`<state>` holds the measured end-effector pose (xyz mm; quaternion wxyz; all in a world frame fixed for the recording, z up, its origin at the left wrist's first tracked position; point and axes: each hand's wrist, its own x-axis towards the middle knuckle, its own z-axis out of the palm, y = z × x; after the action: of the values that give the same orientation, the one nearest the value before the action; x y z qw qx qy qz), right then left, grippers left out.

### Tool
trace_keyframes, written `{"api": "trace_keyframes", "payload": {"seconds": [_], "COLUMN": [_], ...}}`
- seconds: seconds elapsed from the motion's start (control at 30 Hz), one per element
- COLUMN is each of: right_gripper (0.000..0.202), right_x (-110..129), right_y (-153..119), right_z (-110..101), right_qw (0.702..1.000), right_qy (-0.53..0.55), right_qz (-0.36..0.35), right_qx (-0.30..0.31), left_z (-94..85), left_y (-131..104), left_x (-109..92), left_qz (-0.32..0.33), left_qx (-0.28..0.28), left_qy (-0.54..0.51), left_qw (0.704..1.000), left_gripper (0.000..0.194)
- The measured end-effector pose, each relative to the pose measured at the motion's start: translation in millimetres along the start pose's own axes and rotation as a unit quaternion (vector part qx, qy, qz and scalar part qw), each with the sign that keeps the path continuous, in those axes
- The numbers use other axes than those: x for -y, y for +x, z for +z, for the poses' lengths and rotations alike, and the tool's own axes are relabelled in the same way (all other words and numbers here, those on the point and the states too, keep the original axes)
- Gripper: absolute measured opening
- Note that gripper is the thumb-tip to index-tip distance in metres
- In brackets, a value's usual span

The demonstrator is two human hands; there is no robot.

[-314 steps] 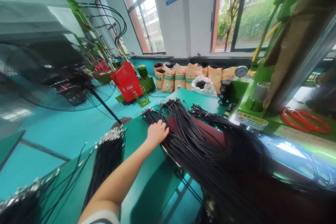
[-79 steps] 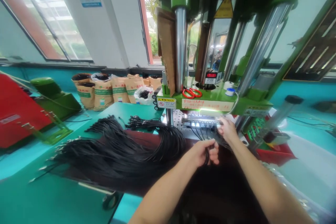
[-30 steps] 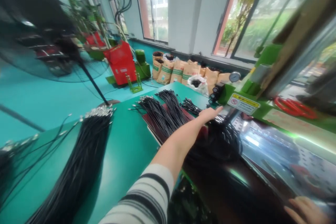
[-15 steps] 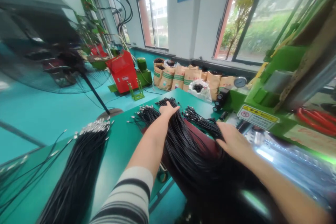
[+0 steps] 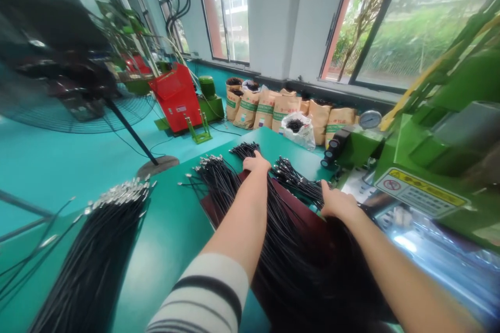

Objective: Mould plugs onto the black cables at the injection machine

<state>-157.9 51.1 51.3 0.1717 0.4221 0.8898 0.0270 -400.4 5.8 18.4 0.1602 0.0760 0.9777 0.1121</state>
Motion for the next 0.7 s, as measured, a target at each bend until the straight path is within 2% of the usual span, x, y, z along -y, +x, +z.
{"api": "trace_keyframes", "payload": {"seconds": [0.13, 0.2, 0.3, 0.43, 0.57, 0.7], "right_gripper": [0.097, 0.088, 0.066, 0.055, 0.054, 0.056], "right_x": [7.7, 11.9, 16.0, 17.1, 16.1, 17.5], "right_y": [8.5, 9.7, 7.5, 2.9, 0.3, -10.2], "right_z": [10.2, 17.9, 27.0, 30.9, 24.6, -2.2], "right_qw": [0.999, 0.997, 0.992, 0.988, 0.99, 0.987], "right_qy": [-0.005, -0.019, -0.038, -0.051, -0.041, -0.021], "right_qz": [0.023, 0.033, 0.035, 0.023, 0.01, 0.004], "right_qx": [-0.022, -0.062, -0.117, -0.141, -0.138, -0.16], "left_z": [0.1, -0.4, -1.8, -7.6, -22.7, -54.2], "left_y": [5.8, 7.4, 7.6, 3.5, -4.6, -19.1], "left_x": [-0.6, -1.1, 0.9, 11.4, 25.7, 35.1], "left_qz": [-0.007, -0.007, -0.004, 0.019, 0.062, 0.108], "left_qx": [-0.006, -0.007, -0.015, -0.028, -0.047, -0.089], "left_qy": [-0.023, -0.042, -0.086, -0.161, -0.243, -0.351], "left_qw": [1.0, 0.999, 0.996, 0.986, 0.967, 0.926], "left_gripper": [0.107, 0.107, 0.1, 0.092, 0.09, 0.086]}}
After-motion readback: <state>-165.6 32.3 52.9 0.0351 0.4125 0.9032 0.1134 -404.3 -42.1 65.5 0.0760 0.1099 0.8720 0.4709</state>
